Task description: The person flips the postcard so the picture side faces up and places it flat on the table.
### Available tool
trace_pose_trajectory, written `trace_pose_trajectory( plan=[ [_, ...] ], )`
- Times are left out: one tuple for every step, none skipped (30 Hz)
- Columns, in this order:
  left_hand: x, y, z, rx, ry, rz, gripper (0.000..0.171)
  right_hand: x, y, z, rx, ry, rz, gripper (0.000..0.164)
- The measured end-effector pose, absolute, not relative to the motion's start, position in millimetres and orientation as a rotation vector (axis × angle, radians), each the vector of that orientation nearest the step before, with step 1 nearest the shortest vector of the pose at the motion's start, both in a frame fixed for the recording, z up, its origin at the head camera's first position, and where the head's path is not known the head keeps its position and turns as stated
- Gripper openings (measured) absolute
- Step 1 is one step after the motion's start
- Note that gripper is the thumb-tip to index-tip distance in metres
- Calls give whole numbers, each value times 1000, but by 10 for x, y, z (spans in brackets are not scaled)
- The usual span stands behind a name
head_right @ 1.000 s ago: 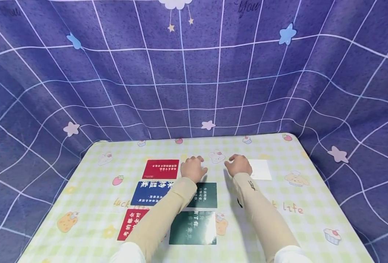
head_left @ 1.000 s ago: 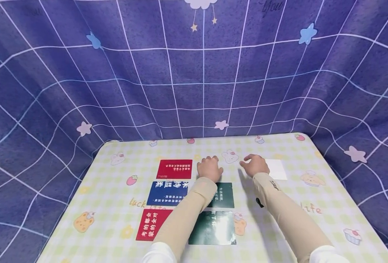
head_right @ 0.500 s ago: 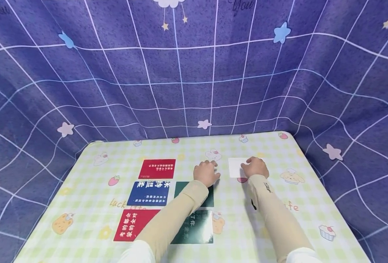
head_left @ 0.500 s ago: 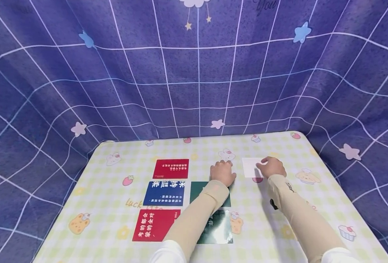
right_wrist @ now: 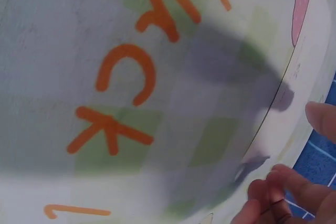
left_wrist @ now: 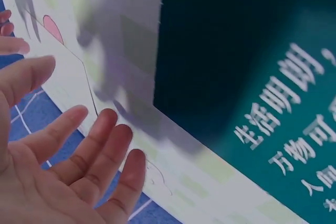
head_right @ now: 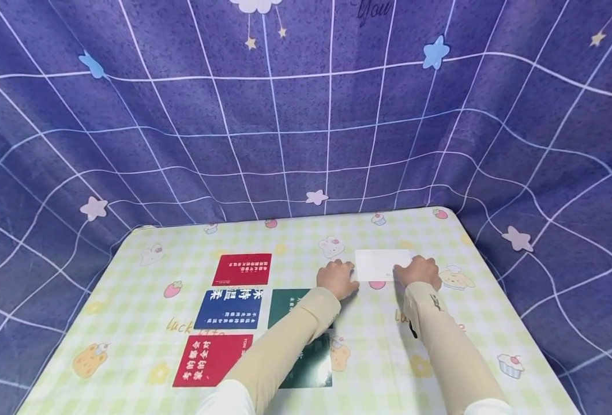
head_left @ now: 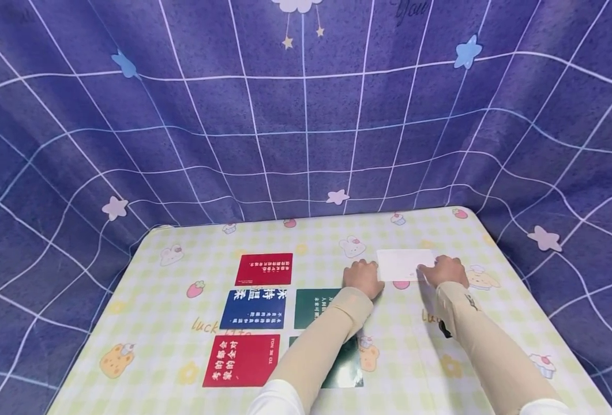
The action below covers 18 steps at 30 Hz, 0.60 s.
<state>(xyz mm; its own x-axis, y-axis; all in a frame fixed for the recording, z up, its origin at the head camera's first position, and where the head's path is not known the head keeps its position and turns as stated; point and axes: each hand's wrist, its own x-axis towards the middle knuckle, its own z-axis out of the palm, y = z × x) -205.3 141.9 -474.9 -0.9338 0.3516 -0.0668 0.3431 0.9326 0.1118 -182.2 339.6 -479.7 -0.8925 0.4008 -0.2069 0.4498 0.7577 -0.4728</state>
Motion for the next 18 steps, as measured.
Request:
trace_pose_trajectory(
  plan=[
    [-2047, 1433, -4753, 535, 2996, 139, 40, -1811, 3403, -4804, 695, 2855, -799, 66],
    [-2039, 1446, -4759, 530, 2988, 127, 40, -1801, 3411, -4814, 695, 2851, -791, 67],
    [-2034, 1458, -4767, 523, 2982, 110, 40, -1788, 3416, -4820, 697, 2848, -791, 67],
    [-2028, 1463, -4776, 516, 2979, 93, 40, -1781, 3417, -4831, 700, 2847, -792, 67],
    [-2025, 1468, -4786, 512, 2980, 82, 40, -1774, 3415, -4839, 704, 2847, -798, 67],
    [-2023, 1473, -4795, 509, 2978, 73, 39, -1764, 3415, -4846, 707, 2849, -800, 67],
    [-2023, 1479, -4804, 507, 2980, 67, 38, -1756, 3414, -4852, 709, 2849, -804, 67],
    [-2022, 1485, -4810, 506, 2979, 60, 38, -1748, 3414, -4856, 708, 2849, -806, 67],
    [-2022, 1490, -4813, 503, 2977, 54, 38, -1740, 3413, -4860, 712, 2848, -814, 67],
    [-2020, 1495, -4814, 504, 2975, 50, 38, -1734, 3411, -4862, 715, 2849, -818, 67],
    [-2020, 1499, -4812, 502, 2974, 51, 37, -1728, 3408, -4862, 717, 2848, -825, 66],
    [-2017, 1501, -4806, 499, 2969, 50, 37, -1724, 3406, -4863, 721, 2847, -831, 65],
    [-2013, 1502, -4800, 496, 2965, 46, 37, -1721, 3402, -4863, 727, 2844, -841, 64],
    [-2009, 1502, -4793, 493, 2960, 42, 37, -1719, 3401, -4864, 732, 2845, -846, 63],
    [-2004, 1502, -4786, 490, 2956, 40, 37, -1717, 3397, -4863, 739, 2846, -855, 62],
    [-1999, 1501, -4777, 490, 2953, 38, 37, -1716, 3394, -4863, 746, 2845, -861, 60],
    [-1994, 1501, -4771, 489, 2952, 37, 37, -1716, 3396, -4866, 753, 2844, -866, 59],
    [-1990, 1499, -4766, 489, 2952, 36, 37, -1715, 3395, -4868, 761, 2840, -876, 57]
  ],
)
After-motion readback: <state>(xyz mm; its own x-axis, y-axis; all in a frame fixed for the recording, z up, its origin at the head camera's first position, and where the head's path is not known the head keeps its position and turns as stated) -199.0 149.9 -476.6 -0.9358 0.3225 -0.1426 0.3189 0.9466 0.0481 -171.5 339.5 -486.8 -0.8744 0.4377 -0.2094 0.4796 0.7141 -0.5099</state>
